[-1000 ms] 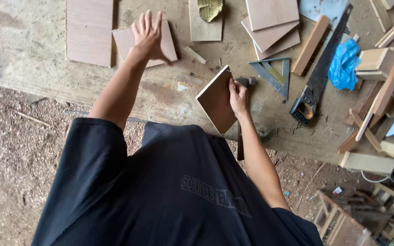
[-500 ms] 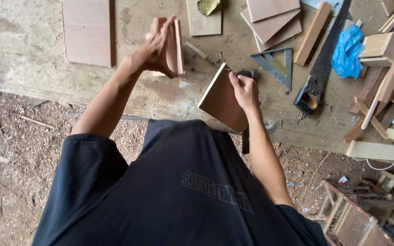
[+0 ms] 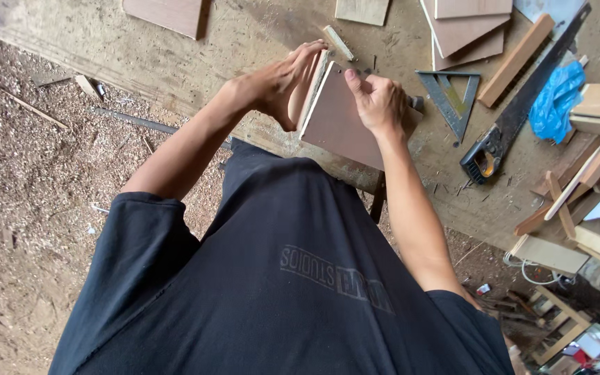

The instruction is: The person assembles a small wooden box by aligning and joining wooden pieces. They use a hammer to drive nails into the joints, repeatedly checking alignment and securing the structure.

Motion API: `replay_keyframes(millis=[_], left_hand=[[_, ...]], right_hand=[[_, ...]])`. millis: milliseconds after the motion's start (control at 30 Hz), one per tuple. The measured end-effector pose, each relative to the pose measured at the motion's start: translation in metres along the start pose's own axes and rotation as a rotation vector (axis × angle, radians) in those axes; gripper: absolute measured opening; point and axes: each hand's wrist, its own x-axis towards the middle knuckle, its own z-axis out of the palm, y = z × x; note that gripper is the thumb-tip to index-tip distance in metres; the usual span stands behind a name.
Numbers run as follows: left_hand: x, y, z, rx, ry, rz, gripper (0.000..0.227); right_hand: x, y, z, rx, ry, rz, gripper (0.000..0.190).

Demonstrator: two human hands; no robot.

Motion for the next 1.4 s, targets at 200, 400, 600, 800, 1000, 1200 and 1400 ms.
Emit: replay_keyframes(millis=[200,400,600,800,1000,1200,1400], left_hand=[[-0.003,-0.005,-0.004,-0.039,-0.014,-0.023,0.165],[-0.005,-0.005,-0.007,-0.075,-0.053,-0.075,0.165],[-0.003,-0.005,-0.005,-0.031,-0.023,-0.029,0.167],[-0.002,-0.006,-0.004,-0.051,-0.082,-0.109,0.168],[0.0,0.0,-0.012,-0.118,-0.103,-0.105,0.175],[0.005,-0.004,-0.011,-0.447,-0.096,-0.207,0.144],[0.023,-0.007,0.039,-0.547,0.383,-0.126,0.085]], right_hand=[[0.017,0.009,0.001,-0.049,-0.016,0.0,0.089],[0.024,0.006,0.003,-0.052,-0.011,-0.026,0.088],[0.026,0.024,0.012,-0.073,-0.045,-0.045,0.085],[0.027,0.031,0.019,-0.08,-0.032,-0.063,0.085],[0.029,0.027,0.021,-0.093,-0.032,-0.054,0.087],[0.028,0.019,0.018,-0.08,-0.018,-0.066,0.089],[0.028,0.011,0.015,-0.093,0.003,-0.093,0.091]])
